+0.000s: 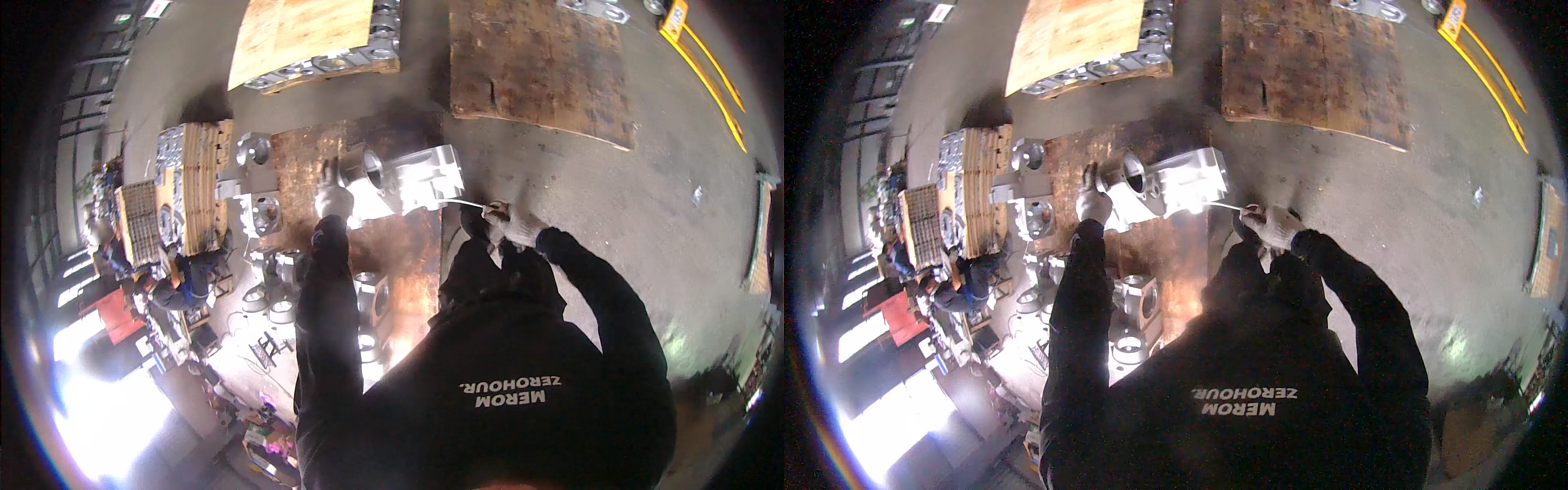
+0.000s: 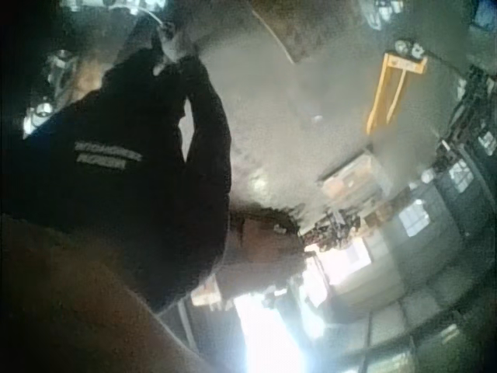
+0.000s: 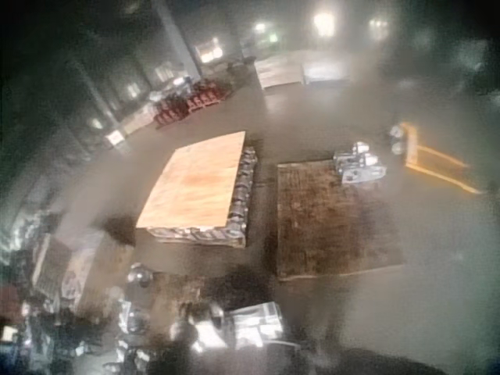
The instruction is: The person cleans several silver metal parts on a wooden pallet using a handheld spray tool. They pick up each part, spray it thoroughly, and place it back down, repeating the process for multiple items.
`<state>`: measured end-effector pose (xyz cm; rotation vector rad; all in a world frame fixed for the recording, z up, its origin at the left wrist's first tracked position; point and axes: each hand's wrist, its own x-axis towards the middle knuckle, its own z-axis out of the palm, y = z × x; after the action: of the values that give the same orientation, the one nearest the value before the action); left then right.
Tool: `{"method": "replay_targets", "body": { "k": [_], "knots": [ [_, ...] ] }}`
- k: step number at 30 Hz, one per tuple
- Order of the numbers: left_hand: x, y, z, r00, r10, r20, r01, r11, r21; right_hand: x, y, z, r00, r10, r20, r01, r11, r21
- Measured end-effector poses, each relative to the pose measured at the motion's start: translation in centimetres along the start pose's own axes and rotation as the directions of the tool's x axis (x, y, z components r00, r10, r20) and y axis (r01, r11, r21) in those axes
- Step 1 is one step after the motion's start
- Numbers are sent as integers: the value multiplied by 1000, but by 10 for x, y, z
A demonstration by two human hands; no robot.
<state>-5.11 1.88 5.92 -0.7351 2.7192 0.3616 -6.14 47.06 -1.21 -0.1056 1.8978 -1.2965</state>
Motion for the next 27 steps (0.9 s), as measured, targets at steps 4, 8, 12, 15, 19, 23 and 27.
{"method": "replay_targets", "body": {
  "k": [4, 8, 12, 15, 19, 23, 27],
  "knots": [
    [-20, 61, -3, 982, 165, 91, -188, 845, 501, 31, 19, 3, 998, -21, -53, 29, 989, 144],
    [-7, 34, 24, 987, 149, 61, -157, 809, 567, 38, 40, 25, 982, 160, 103, -179, 961, 211],
    [-3, 37, 26, 978, 208, 15, -181, 812, 555, 37, 50, 31, 999, 29, 14, -31, 982, 186],
    [-5, 44, 26, 984, 176, 39, -169, 828, 535, 29, 32, 29, 999, 38, 8, -39, 979, 201],
    [-4, 39, 26, 980, 198, 35, -183, 807, 562, 22, 11, 32, 982, 147, 121, -183, 901, 393],
    [1, 31, 28, 962, 274, -19, -223, 820, 527, 23, 10, 42, 972, 220, 85, -236, 905, 354],
    [-3, 41, 23, 968, 248, 29, -222, 806, 548, 11, -7, 39, 940, 318, 126, -342, 843, 415]
  ]
}}
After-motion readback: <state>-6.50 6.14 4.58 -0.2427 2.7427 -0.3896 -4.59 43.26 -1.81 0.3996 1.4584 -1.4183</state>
